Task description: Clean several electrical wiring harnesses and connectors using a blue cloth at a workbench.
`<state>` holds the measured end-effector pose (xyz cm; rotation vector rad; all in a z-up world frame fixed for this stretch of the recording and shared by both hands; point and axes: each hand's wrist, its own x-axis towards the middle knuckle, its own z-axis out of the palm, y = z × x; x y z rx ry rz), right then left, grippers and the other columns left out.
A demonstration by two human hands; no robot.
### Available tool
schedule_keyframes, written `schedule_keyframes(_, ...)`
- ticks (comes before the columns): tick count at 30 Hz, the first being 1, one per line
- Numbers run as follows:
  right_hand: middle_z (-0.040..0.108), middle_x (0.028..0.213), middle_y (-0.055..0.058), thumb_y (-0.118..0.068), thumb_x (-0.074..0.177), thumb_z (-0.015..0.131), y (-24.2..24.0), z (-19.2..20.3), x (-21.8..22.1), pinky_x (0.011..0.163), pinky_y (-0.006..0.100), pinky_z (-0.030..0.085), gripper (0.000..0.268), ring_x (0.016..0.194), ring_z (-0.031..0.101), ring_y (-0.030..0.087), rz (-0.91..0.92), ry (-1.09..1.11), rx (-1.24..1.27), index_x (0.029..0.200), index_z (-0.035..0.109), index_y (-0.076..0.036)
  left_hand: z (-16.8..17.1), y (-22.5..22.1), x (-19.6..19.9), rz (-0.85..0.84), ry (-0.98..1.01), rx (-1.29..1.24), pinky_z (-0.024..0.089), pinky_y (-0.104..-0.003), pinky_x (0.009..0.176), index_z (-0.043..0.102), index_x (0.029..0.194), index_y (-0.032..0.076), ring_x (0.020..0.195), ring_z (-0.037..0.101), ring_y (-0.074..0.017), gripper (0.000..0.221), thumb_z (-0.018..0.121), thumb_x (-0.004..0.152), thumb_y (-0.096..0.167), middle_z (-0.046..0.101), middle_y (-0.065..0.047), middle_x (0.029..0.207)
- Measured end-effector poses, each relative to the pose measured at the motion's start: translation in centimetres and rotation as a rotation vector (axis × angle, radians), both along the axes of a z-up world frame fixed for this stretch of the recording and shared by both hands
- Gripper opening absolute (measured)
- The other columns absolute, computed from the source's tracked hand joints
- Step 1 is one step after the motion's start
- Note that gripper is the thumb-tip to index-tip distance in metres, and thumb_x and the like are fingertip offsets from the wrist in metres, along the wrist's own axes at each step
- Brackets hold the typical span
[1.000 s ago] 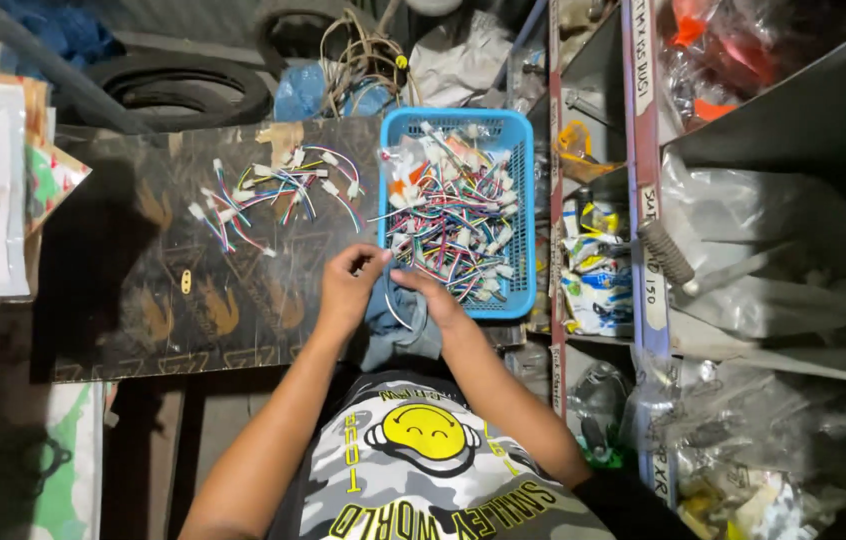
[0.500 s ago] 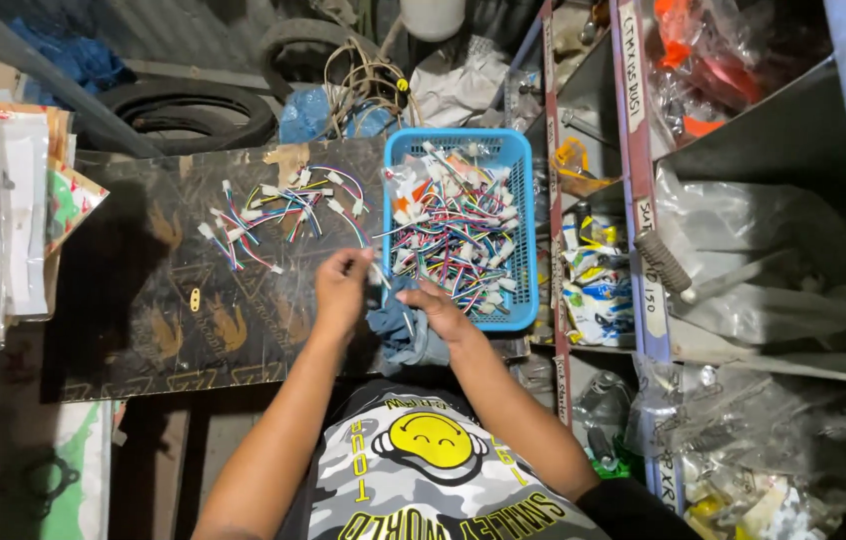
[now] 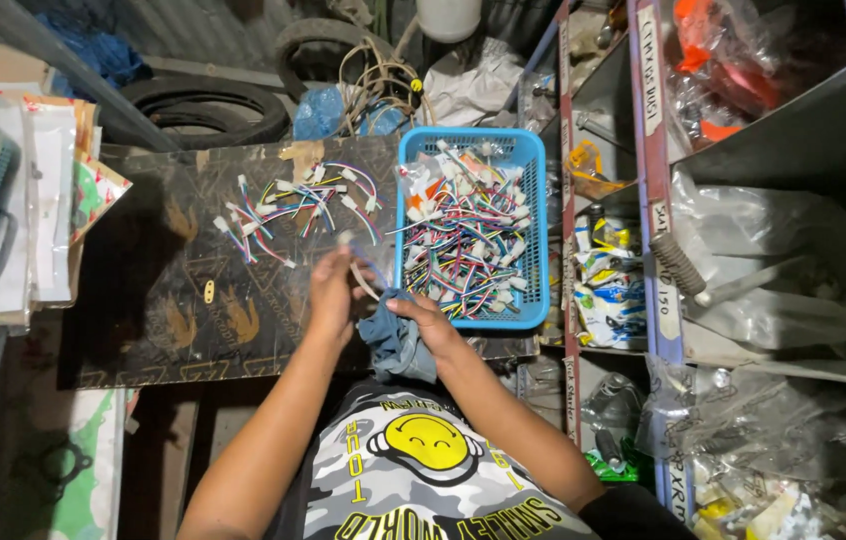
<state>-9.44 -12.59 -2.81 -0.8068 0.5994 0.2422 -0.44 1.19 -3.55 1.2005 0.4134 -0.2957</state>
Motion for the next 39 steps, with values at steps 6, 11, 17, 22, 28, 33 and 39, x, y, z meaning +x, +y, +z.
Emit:
schedule_keyframes(6,0.073,0.08,0.009,-0.013,0.077,0.086,2.7,1.6,-1.4,0.077,0.034,0.06,0.021,0.077,0.073,0.018,0.013,0.071,0.007,0.087,0.073,-0.002,-2.1,0.3,-0.1,-0.075,-0.046,0.046,0.056,-0.021,0.05,0.068,0.105,0.008,0.058,0.066,-0.011,0.013,0.062,0.102,0.019,0.066,-0.002,0.072)
schedule_keyframes(11,0.075,0.083,0.013,-0.013,0.077,0.088,3.0,1.9,-1.1,0.074,0.037,0.062,0.025,0.075,0.076,0.022,-0.072,0.066,0.034,0.094,0.075,0.001,-0.2,1.1,0.6,-0.181,-0.017,0.094,0.057,-0.022,0.052,0.069,0.112,0.008,0.063,0.068,-0.0115,0.02,0.06,0.103,0.022,0.072,-0.005,0.081)
schedule_keyframes(17,0.07,0.102,0.01,-0.019,0.085,0.083,2.5,2.2,-0.9,0.087,0.037,0.058,0.044,0.092,0.069,0.019,-0.298,0.004,-0.161,0.121,0.068,0.0,2.4,-1.5,-1.6,-0.499,-0.239,0.268,0.057,-0.033,0.083,0.072,0.125,0.015,0.1,0.068,-0.0191,0.029,0.07,0.096,0.022,0.076,-0.008,0.103)
schedule_keyframes(22,0.069,0.117,0.011,-0.028,0.103,0.06,1.4,0.2,-0.9,0.097,0.043,0.057,0.041,0.105,0.069,0.023,-0.445,0.028,0.008,0.139,0.056,-0.008,4.8,-1.7,-2.1,-0.795,-0.623,0.513,0.028,-0.061,0.118,0.029,0.159,-0.001,0.138,0.039,-0.0573,0.086,0.074,0.088,0.016,0.046,-0.037,0.148)
schedule_keyframes(28,0.072,0.121,0.017,-0.03,0.097,0.071,2.2,-7.0,-1.6,0.097,0.053,0.056,0.036,0.109,0.071,0.031,-0.387,0.148,0.344,0.124,0.069,-0.006,-1.4,0.8,-1.3,-0.821,-0.31,0.525,0.05,-0.045,0.103,0.072,0.128,0.016,0.114,0.067,-0.0332,0.047,0.079,0.089,0.04,0.075,-0.012,0.11)
schedule_keyframes(33,0.075,0.111,0.016,-0.024,0.089,0.078,4.1,-8.0,1.0,0.096,0.048,0.059,0.033,0.102,0.074,0.03,-0.36,0.291,0.316,0.114,0.074,-0.002,-3.0,4.2,0.3,-0.838,-0.211,0.46,0.054,-0.051,0.091,0.074,0.123,0.014,0.106,0.07,-0.0375,0.036,0.071,0.095,0.037,0.075,-0.018,0.107)
schedule_keyframes(39,0.077,0.105,0.014,-0.04,0.089,0.078,9.8,-10.3,6.0,0.09,0.046,0.058,0.044,0.096,0.074,0.031,-0.208,0.369,0.108,0.11,0.075,-0.002,-10.3,11.3,4.1,-0.649,0.02,0.435,0.063,-0.035,0.065,0.073,0.123,0.019,0.092,0.074,-0.0225,0.035,0.068,0.096,0.042,0.077,-0.007,0.107)
